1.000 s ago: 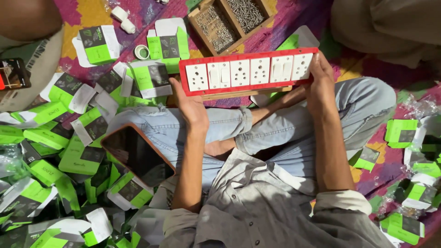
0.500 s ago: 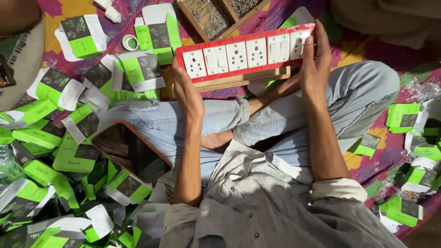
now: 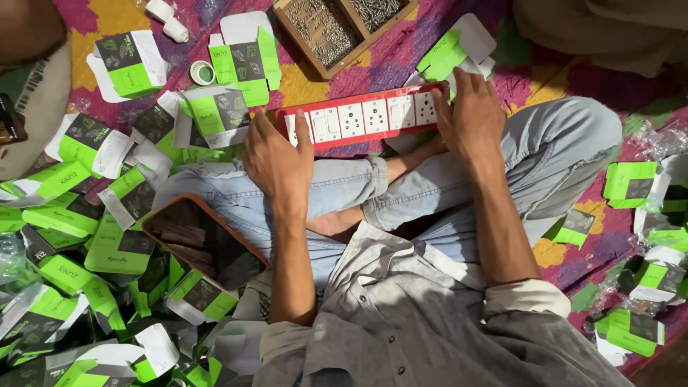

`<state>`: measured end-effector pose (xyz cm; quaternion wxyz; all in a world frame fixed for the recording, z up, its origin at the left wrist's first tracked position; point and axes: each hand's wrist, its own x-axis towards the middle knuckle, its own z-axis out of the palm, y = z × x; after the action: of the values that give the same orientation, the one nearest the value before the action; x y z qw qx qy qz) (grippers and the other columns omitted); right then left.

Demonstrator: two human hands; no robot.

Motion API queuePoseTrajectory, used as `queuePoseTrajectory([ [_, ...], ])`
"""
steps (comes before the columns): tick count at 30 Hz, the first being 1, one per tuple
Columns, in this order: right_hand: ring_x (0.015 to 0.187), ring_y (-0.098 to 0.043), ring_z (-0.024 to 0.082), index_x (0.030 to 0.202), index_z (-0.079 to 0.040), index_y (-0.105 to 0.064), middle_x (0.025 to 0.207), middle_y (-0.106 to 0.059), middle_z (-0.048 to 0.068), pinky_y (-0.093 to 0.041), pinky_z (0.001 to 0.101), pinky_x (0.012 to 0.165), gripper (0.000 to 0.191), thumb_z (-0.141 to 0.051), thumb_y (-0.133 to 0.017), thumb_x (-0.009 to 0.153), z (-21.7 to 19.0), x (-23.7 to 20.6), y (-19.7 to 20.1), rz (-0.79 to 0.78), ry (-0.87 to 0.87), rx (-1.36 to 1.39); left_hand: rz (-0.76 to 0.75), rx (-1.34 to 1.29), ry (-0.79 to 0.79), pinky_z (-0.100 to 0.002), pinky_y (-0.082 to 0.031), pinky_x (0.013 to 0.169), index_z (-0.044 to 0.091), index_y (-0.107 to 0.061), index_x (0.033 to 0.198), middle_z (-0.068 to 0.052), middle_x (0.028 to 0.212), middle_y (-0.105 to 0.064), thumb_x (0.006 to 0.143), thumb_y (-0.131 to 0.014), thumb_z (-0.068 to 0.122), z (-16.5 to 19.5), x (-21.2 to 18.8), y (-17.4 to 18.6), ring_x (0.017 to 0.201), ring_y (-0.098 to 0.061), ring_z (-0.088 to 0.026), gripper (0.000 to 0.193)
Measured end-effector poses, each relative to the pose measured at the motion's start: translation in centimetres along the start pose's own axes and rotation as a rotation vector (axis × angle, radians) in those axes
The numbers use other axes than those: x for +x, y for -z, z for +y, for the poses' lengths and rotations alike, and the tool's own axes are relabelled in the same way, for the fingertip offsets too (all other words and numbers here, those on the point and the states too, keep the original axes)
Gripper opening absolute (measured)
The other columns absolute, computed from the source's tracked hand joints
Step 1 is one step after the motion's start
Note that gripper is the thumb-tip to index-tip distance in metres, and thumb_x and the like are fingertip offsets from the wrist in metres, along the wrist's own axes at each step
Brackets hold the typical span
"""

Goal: The person assembles electrical components by inserting white plastic sockets into a blue plastic frame. They then pick up small metal screws from a wooden box and fasten the sockets into the frame by hand. The person repeats this process for multiple sockets along the frame.

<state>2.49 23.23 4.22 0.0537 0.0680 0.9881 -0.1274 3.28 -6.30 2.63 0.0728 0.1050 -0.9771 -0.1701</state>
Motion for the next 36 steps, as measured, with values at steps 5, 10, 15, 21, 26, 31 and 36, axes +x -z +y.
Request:
queuePoseTrajectory([
  [5,0.126,-0.048,0.046,0.148,-0.011,-0.047,0.144,-0.046,0.026,-0.019,0.0762,0.104,0.105,-0.044,-0.096,0.061,0.2,0.5,-1.6,-0.161,0.202,-0.057,-0.287,-0.073,0.116,-0.053,-0.056,0.080,-0.008,-0.055,0.137,-0.031,0.117,-0.067,0.098,-0.055,0.055,-0.4,-0.2,-1.0,0.099,-0.070,-0.045,0.075],
  [10,0.126,-0.050,0.048,0.153,-0.022,-0.043,0.150,-0.046,0.018,-0.045,0.0535,0.103,0.102,-0.010,-0.086,0.061,-0.6,1.2,-3.1,-0.312,0.104,-0.059,-0.551,-0.085,0.147,-0.054,-0.056,0.080,-0.003,-0.063,0.120,-0.029,0.099,-0.072,0.102,-0.051,0.061,0.9,0.0,-1.5,0.092,-0.072,-0.046,0.067],
  [15,0.120,-0.058,0.042,0.139,-0.027,-0.059,0.138,-0.058,0.012,-0.037,0.0589,0.107,0.090,-0.012,-0.085,0.055,-1.5,1.2,-2.0,-0.274,0.076,-0.070,-0.353,-0.161,0.080,-0.053,-0.057,0.072,-0.014,-0.045,0.137,-0.032,0.097,-0.071,0.096,-0.057,0.054,1.9,-0.5,-1.1,0.084,-0.072,-0.046,0.080],
  [21,0.104,-0.068,0.033,0.129,-0.026,-0.071,0.124,-0.068,0.008,-0.020,0.0642,0.112,0.082,-0.032,-0.092,0.049,-1.4,0.5,-1.4,-0.080,0.099,-0.057,-0.180,-0.540,0.142,-0.046,-0.059,0.083,-0.005,-0.049,0.129,-0.024,0.103,-0.073,0.100,-0.061,0.044,0.3,0.5,1.2,0.095,-0.075,-0.039,0.059],
  [26,0.099,-0.070,0.027,0.127,-0.015,-0.072,0.104,-0.074,0.010,-0.029,0.0580,0.114,0.096,-0.036,-0.099,0.037,-0.2,0.7,-2.6,-0.026,0.075,0.060,0.178,-1.317,0.218,-0.039,-0.048,0.110,0.001,-0.040,0.145,-0.019,0.149,-0.055,0.109,-0.049,0.037,-1.5,0.6,1.8,0.135,-0.056,-0.032,0.051],
  [31,0.085,-0.074,0.016,0.132,-0.011,-0.067,0.109,-0.077,0.005,-0.061,0.0394,0.073,0.078,-0.020,-0.090,0.058,-4.5,4.6,-3.8,-0.122,-0.213,0.916,0.139,-1.363,0.549,-0.042,-0.043,0.111,0.000,-0.048,0.140,-0.022,0.149,-0.057,0.104,-0.051,0.039,-2.2,1.8,-1.3,0.135,-0.056,-0.031,0.053],
  [36,0.067,-0.072,0.018,0.119,-0.004,-0.074,0.095,-0.076,0.007,-0.062,0.0333,0.053,0.053,-0.019,-0.089,0.070,-12.4,17.8,-0.8,-0.079,-0.288,1.095,-0.023,-1.330,0.640,-0.041,-0.041,0.110,0.002,-0.040,0.147,-0.022,0.147,-0.052,0.101,-0.054,0.041,-1.6,0.9,-5.1,0.134,-0.054,-0.030,0.062],
])
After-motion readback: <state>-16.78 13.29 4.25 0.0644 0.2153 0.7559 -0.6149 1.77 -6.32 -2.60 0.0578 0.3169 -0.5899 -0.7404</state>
